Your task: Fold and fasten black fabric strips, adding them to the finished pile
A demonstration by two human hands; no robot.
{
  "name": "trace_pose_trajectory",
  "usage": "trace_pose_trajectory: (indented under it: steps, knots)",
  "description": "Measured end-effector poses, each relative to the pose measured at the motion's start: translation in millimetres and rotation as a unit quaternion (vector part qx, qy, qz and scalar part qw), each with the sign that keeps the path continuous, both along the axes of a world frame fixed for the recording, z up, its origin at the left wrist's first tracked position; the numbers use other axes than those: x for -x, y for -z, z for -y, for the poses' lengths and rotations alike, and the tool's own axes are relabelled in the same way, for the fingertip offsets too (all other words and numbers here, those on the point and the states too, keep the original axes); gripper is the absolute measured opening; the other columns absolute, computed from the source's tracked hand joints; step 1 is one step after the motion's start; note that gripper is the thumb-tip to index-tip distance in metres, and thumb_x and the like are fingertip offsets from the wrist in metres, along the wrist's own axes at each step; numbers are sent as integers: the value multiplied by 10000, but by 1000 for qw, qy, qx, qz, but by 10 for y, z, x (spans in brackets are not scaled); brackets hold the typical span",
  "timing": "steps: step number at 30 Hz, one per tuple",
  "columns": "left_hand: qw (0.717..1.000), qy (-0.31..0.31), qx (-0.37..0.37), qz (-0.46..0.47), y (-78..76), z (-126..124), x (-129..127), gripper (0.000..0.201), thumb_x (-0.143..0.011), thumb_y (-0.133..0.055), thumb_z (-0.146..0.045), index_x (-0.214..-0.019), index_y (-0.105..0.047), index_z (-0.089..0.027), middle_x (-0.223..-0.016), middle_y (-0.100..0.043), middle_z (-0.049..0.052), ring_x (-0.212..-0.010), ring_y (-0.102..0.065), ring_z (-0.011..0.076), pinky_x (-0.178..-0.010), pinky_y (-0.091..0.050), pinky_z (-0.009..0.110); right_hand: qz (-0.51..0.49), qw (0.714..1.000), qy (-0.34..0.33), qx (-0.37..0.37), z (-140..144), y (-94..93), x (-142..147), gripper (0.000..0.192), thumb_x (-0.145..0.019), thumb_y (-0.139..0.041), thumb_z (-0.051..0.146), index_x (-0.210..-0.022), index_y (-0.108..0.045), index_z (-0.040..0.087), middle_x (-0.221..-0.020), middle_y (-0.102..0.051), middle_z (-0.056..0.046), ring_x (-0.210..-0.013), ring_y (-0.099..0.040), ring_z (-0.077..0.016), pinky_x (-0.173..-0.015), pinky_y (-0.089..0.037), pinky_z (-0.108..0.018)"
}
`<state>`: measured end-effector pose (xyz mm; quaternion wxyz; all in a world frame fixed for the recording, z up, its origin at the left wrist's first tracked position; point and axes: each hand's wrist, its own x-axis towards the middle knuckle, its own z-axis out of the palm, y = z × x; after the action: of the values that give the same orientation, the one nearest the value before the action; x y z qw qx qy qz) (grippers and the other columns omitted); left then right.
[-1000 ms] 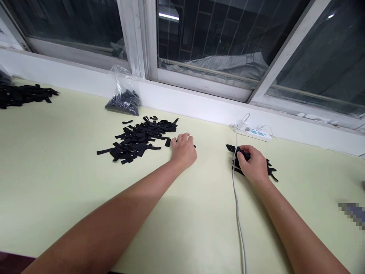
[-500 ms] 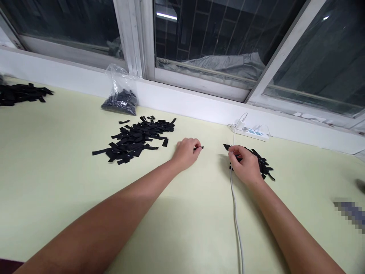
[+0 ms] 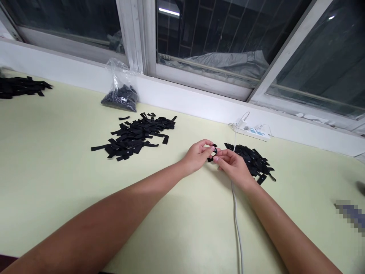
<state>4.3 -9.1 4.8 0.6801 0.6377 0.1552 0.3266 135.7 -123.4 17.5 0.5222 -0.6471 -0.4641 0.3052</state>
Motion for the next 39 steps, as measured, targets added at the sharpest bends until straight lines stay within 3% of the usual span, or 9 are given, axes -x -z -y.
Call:
trace_pose_trajectory:
  steps: [4, 11, 15, 19, 22, 25, 28, 31, 39]
  knots:
    - [1000, 9, -21, -15, -20, 55, 3, 176, -913, -581, -337, -987, -590, -177, -956, -719, 69, -802, -635, 128, -721, -494, 264, 23, 999, 33, 4, -5, 19, -47, 397, -729, -726, 563, -859, -686, 190, -1011, -705, -83, -843, -621, -169, -641, -492, -266]
    - [997, 12, -74, -16, 4, 18, 3, 202, -893, -601, -333, -985, -689, -176, -1087, -700, 80, -973, -634, 179, -805, -529, 309, 47, 998, 20, -23, -21, 55, -54, 347, -733, -731, 522, -873, -683, 208, -910, -682, -39, -813, -599, -155, -720, -482, -289]
    - [996, -43, -64, -43, 15, 11, -9, 201, -887, -589, -304, -1031, -658, -183, -1065, -678, 72, -903, -618, 161, -722, -531, 282, 46, 998, 39, -8, -9, 10, -27, 340, -721, -727, 525, -789, -638, 204, -734, -631, 0, -618, -512, -113, -576, -400, -260]
    - [990, -113, -62, -50, -10, 26, -3, 153, -885, -569, -277, -1010, -591, -192, -1021, -646, 57, -817, -600, 138, -644, -513, 256, 54, 996, 70, -12, -2, -12, -40, 319, -723, -726, 497, -723, -582, 212, -727, -631, -8, -623, -527, -125, -562, -394, -264]
    - [976, -114, -180, -48, -48, 76, 36, 75, -885, -563, -259, -915, -591, -195, -937, -643, 37, -852, -602, 152, -730, -514, 283, 66, 994, 83, -20, -11, 14, -65, 312, -702, -752, 465, -706, -566, 215, -696, -621, -2, -620, -538, -128, -590, -421, -276]
    - [929, -109, -347, -65, -90, 141, 94, 97, -892, -544, -225, -912, -636, -208, -970, -637, 44, -912, -591, 179, -821, -498, 325, 38, 997, 60, -29, -24, 41, -68, 315, -686, -779, 437, -766, -568, 217, -709, -625, 6, -640, -555, -128, -623, -447, -278]
    - [888, -117, -435, -90, -106, 163, 127, 164, -908, -513, -202, -954, -670, -215, -999, -644, 53, -982, -576, 207, -880, -478, 358, 27, 998, 36, -36, -31, 45, -50, 328, -698, -776, 440, -861, -609, 209, -771, -651, -12, -688, -579, -134, -648, -465, -279]
    - [881, -142, -434, -120, -82, 126, 118, 186, -912, -521, -219, -980, -694, -218, -1009, -663, 53, -1004, -579, 220, -895, -477, 373, 58, 997, 35, -26, -28, 39, -44, 340, -714, -753, 487, -854, -668, 189, -748, -651, -22, -659, -567, -127, -602, -451, -264]
    - [908, -133, -377, -122, -5, 53, 61, 177, -889, -545, -202, -932, -717, -207, -928, -705, 32, -841, -624, 167, -758, -491, 299, 38, 997, 64, -6, -25, 32, -47, 353, -697, -759, 509, -829, -738, 183, -714, -669, -22, -610, -531, -114, -582, -433, -266]
